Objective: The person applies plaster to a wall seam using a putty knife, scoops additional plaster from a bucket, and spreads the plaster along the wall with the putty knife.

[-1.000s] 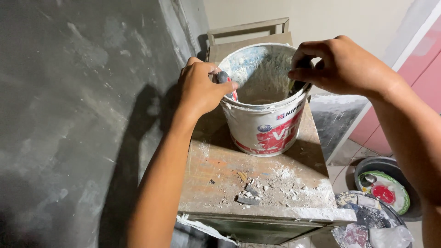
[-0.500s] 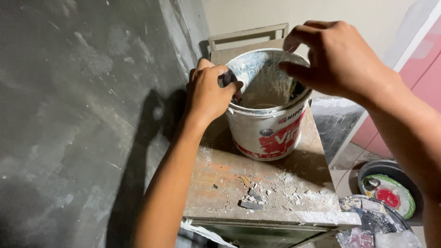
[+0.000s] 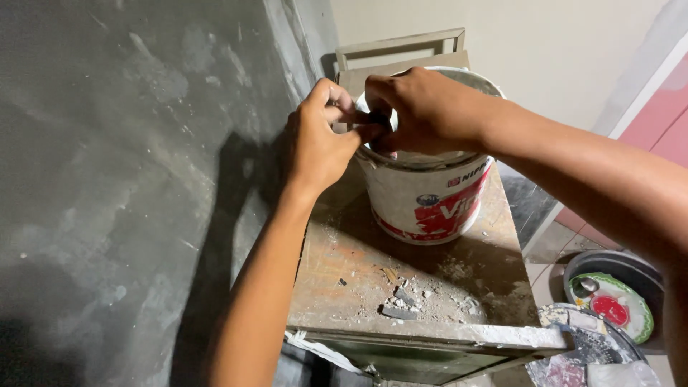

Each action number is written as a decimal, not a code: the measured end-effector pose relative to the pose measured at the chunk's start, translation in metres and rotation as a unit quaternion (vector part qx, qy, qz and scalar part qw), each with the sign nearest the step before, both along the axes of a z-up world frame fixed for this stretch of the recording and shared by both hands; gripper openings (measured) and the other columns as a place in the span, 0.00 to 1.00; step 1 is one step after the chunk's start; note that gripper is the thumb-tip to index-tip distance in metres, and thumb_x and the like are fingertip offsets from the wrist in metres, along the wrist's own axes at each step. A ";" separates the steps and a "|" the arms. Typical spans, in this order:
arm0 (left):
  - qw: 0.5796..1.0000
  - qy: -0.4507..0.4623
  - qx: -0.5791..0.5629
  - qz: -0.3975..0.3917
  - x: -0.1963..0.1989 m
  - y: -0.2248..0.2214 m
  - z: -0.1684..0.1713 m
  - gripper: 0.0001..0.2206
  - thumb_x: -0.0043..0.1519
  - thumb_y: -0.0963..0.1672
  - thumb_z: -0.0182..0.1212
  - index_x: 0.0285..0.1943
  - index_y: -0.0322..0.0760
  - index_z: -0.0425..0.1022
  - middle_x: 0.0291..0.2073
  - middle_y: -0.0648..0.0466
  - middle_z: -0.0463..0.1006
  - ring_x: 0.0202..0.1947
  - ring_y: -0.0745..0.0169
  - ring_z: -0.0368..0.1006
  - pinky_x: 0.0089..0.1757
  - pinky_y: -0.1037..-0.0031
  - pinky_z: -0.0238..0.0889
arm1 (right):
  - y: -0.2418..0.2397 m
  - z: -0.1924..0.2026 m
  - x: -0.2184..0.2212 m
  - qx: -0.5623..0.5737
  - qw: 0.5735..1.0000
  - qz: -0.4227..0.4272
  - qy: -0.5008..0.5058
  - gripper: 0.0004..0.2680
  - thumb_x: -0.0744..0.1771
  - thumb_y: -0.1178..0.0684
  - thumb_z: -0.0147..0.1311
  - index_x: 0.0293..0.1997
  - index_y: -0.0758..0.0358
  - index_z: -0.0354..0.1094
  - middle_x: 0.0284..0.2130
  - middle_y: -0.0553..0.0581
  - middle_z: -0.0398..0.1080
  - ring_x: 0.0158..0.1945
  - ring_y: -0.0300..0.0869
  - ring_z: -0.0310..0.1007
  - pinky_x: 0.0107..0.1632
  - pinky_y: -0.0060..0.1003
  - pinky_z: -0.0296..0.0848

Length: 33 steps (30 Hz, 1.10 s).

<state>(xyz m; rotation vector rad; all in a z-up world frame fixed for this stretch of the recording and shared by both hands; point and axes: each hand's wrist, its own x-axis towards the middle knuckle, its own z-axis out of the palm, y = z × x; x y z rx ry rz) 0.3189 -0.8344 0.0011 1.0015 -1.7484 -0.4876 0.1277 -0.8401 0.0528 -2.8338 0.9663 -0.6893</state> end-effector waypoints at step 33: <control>0.963 -0.067 -0.257 0.055 -0.041 0.013 -0.013 0.19 0.53 0.33 0.58 0.53 0.33 0.62 0.44 0.42 0.74 0.49 0.34 0.71 0.49 0.55 0.64 | 0.081 0.003 -0.069 -0.157 0.978 -0.089 -0.108 0.10 0.61 0.57 0.68 0.40 0.70 0.73 0.33 0.65 0.74 0.33 0.54 0.76 0.37 0.44 0.76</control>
